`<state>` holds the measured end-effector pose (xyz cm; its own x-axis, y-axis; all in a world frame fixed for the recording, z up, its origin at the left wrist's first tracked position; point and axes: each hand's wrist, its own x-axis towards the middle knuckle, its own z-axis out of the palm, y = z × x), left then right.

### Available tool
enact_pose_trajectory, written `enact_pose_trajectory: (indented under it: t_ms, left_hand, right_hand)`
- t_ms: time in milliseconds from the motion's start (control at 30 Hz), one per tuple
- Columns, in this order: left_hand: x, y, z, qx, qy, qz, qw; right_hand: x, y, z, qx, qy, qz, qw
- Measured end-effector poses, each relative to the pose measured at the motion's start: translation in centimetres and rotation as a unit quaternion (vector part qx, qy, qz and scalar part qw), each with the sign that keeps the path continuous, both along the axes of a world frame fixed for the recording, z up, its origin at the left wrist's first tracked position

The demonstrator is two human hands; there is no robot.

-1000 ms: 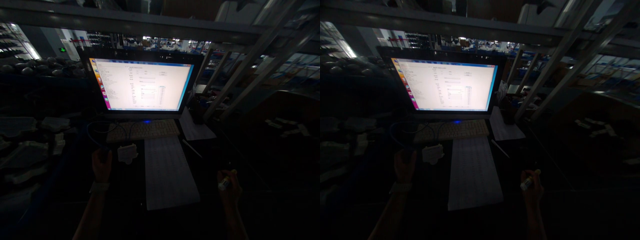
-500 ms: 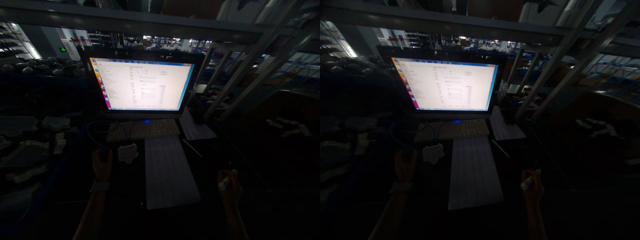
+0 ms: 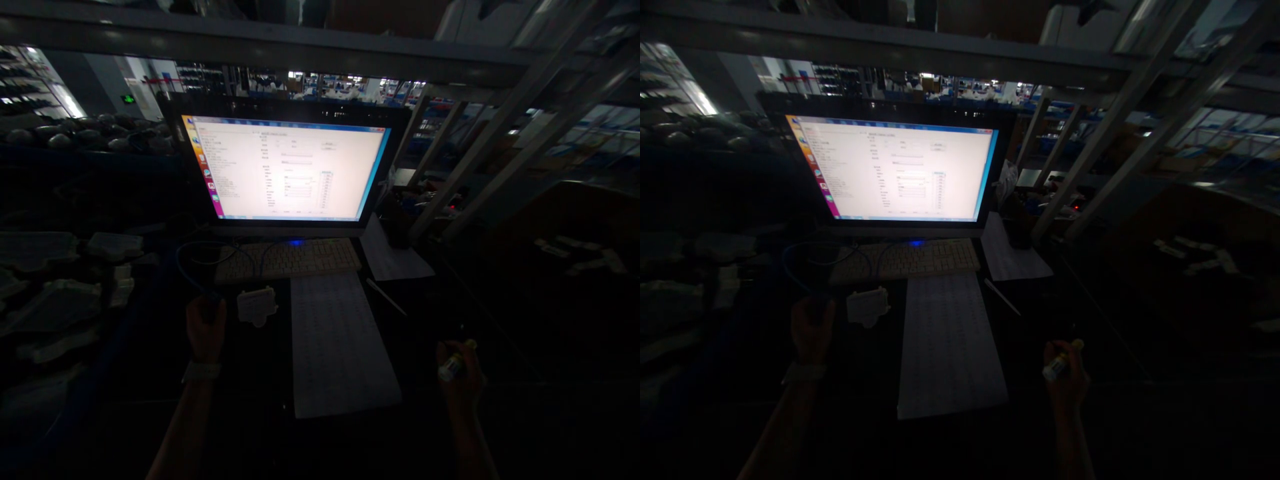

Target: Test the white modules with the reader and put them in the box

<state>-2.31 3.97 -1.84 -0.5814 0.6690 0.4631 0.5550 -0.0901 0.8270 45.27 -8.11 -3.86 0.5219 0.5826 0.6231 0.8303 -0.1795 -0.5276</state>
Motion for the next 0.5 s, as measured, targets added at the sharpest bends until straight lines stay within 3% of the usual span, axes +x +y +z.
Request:
enact_pose_trajectory:
  t_ms: [500]
  left_hand:
    - [-0.18,0.14,-0.36,-0.005,-0.018,-0.009,1.0]
  right_hand:
    - [-0.15,0.06,0.08,-0.002,0.006,-0.006,1.0]
